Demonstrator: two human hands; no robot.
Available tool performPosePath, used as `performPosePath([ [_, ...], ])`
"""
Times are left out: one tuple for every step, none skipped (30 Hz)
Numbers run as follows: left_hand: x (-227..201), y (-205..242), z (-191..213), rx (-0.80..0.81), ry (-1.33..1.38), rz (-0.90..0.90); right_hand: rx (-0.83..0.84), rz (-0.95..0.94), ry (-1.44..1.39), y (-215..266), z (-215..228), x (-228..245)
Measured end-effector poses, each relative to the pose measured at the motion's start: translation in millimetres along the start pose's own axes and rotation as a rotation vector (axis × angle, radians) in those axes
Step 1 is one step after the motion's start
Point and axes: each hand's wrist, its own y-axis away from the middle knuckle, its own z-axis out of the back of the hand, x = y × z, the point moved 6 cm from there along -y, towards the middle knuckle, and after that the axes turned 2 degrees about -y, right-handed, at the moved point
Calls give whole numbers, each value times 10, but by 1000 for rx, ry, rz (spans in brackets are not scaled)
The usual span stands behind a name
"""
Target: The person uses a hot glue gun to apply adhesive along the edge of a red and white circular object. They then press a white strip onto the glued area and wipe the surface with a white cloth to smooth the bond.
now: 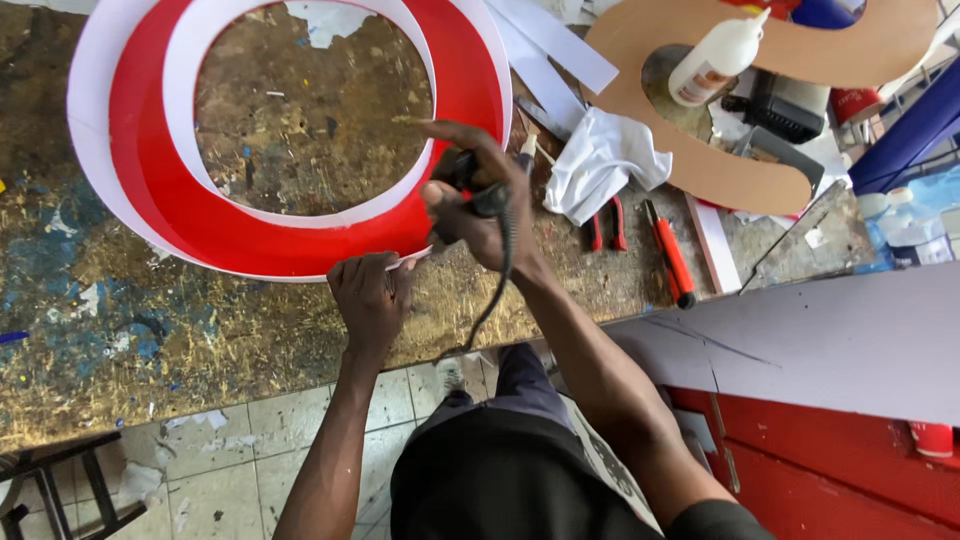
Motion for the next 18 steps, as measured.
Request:
performPosePath([
  [-18,-34,-31,-10,-2,0,8,5,1,-67,17,116],
  [-28,-35,-34,-31,-1,18,37,38,10,-88,16,246],
  [-43,-32,-42,-53,0,35,65,70,19,-105,22,375],
  [-84,-25,-15,-48,7,35,59,67,24,-85,79,325],
  [-111,-25,14,-44,2,59,70,91,71,-69,125,293],
  [-99,-119,7,-57,-4,74,90,131,120,-142,171,264],
  [-101,-156,-22,-68,2,66,93,144,128,-145,219,224],
  [-105,-124,-19,-54,-29,76,103,130,113,-95,245,156],
  [-102,-83,-25,-39,-60,87,113,116,98,-40,274,75],
  [-104,-48,-27,-23,-61,97,105,99,93,0,276,41],
  [-106,-15,-23,-15,-76,103,95,97,89,40,277,16],
  [-81,-104,-65,-30,-91,98,95,117,89,-32,290,13],
  [-73,-93,-67,-35,-93,97,98,121,89,-17,266,28],
  [-60,-80,-73,-32,-83,107,71,101,105,7,264,32],
  [-50,-64,-80,-30,-74,117,45,81,120,35,265,36],
  [-68,-74,-72,-27,-73,114,41,81,119,39,274,21],
  [-86,-81,-61,-28,-73,111,56,84,119,47,270,7],
  [-108,-86,-41,-31,-76,111,73,86,117,51,262,-5],
])
